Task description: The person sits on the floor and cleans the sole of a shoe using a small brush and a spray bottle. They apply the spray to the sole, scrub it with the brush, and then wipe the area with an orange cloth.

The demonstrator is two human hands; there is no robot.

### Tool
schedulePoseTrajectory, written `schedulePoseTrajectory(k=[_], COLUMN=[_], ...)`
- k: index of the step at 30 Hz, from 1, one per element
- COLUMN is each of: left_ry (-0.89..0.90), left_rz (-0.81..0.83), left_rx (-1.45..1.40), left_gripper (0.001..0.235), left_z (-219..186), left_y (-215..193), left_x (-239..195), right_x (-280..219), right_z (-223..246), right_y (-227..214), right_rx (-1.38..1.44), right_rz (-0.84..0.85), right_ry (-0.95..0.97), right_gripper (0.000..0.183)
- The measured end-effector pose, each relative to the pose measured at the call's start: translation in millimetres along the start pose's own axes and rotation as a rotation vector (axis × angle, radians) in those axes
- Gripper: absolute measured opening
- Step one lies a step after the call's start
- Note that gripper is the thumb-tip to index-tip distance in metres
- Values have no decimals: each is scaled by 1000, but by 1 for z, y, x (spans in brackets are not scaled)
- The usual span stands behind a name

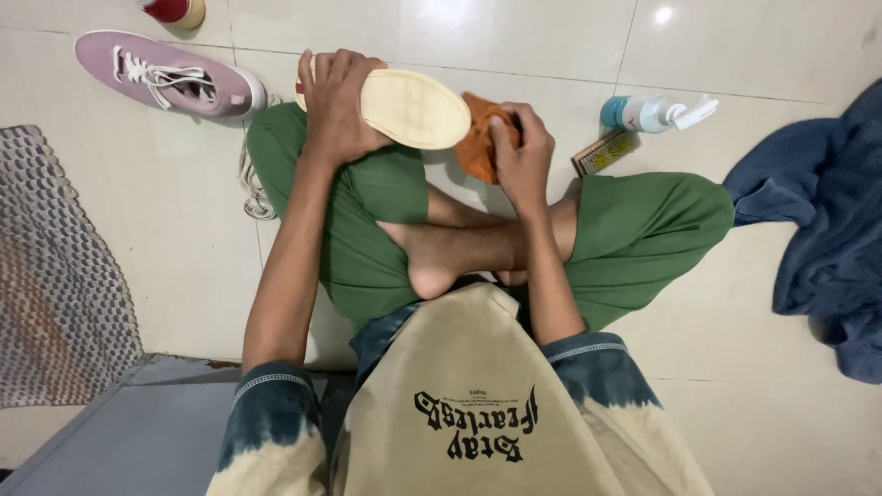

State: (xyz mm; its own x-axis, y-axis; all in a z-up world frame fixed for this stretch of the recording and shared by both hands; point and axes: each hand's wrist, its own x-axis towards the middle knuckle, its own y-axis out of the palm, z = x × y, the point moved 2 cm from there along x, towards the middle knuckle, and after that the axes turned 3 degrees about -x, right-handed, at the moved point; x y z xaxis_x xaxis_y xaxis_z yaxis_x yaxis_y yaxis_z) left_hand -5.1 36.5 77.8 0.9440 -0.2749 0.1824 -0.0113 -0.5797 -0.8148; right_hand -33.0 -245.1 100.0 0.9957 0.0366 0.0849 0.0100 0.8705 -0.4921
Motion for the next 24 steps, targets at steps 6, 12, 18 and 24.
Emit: schedulePoseTrajectory(k=[6, 12, 18, 24], left_ry=[48, 93, 100, 98], left_rz=[-9, 23, -5, 7], left_rx=[-18, 13, 7, -3], left_gripper=[78, 72, 76, 74], left_z=[-5, 2, 4, 5], left_y=[1, 10, 11, 12], left_x=[-7, -13, -16, -17], right_x=[0, -9, -3, 2], right_z=[11, 3, 16, 19], right_y=[9, 8, 18, 22], right_rx=[6, 5, 65, -5], right_rz=[139, 180, 89, 112], right_ry=[-120, -70, 75, 77], right_gripper=[18, 12, 27, 21])
